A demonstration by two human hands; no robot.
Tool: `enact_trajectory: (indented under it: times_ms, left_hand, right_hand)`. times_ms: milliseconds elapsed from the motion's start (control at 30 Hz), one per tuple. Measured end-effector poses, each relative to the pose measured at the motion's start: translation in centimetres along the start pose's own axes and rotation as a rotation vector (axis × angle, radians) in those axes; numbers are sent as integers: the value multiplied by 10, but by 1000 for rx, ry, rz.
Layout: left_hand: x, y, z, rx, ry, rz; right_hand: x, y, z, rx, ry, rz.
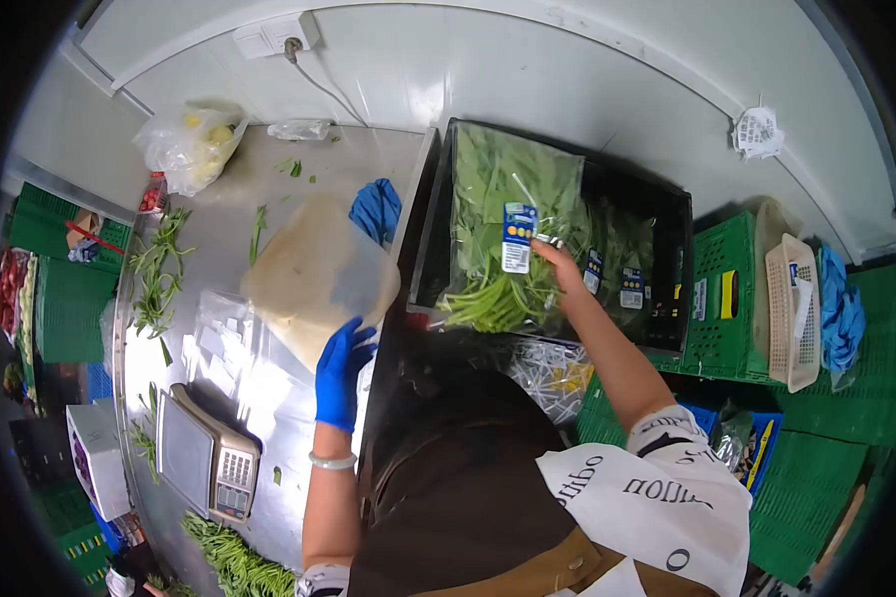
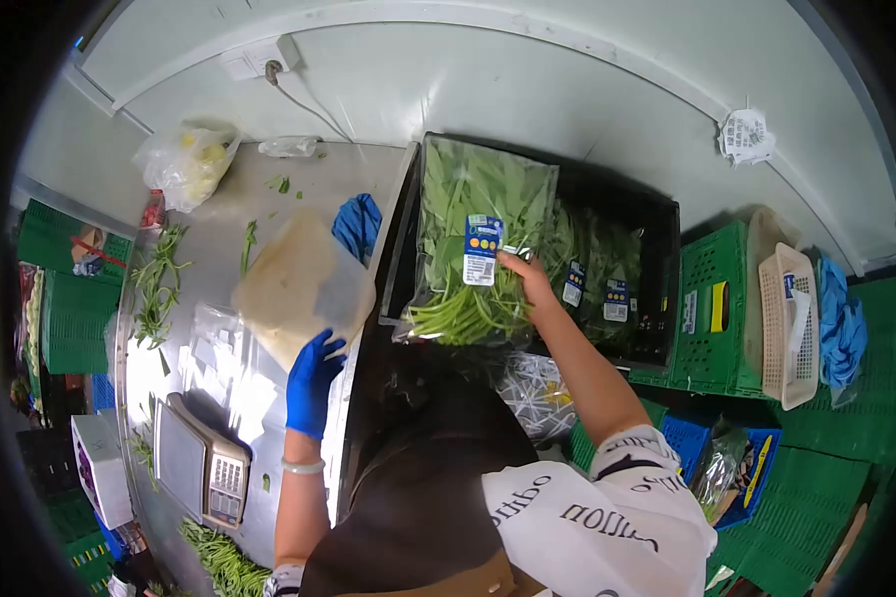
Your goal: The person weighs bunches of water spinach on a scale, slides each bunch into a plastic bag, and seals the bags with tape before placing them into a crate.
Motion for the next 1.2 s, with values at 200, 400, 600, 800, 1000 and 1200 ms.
enact_trajectory:
  times_ms: [200, 400, 600, 800, 1000, 1200]
  left_hand:
    - [60, -63, 83, 235, 41, -148]
    - [132, -146, 167, 321, -64, -386]
    - [183, -215, 239, 179, 334, -299]
    - [144, -261, 227, 65, -57, -644]
    - [122, -341, 212, 111, -453, -903]
    - [206, -447, 268, -56, -729, -1262]
  right_hand:
    - [73, 79, -77, -229, -767, -194]
    - [104, 87, -77, -131, -970, -346]
    - [-34, 32, -12, 692, -1967, -233]
    - [-22, 81, -85, 810, -2161, 170]
    - [-95, 84, -33, 659, -1677, 181]
    - [-304, -30, -129, 803, -1441, 658]
Point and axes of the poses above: each hand's wrist, its own y-axis towards the middle knuckle, its own x-axis out of the back of the hand, z = x × y, the point moved 6 cm from there along y, towards the middle knuckle, and after that the axes turned 2 degrees about z, right-handed, at the moved point
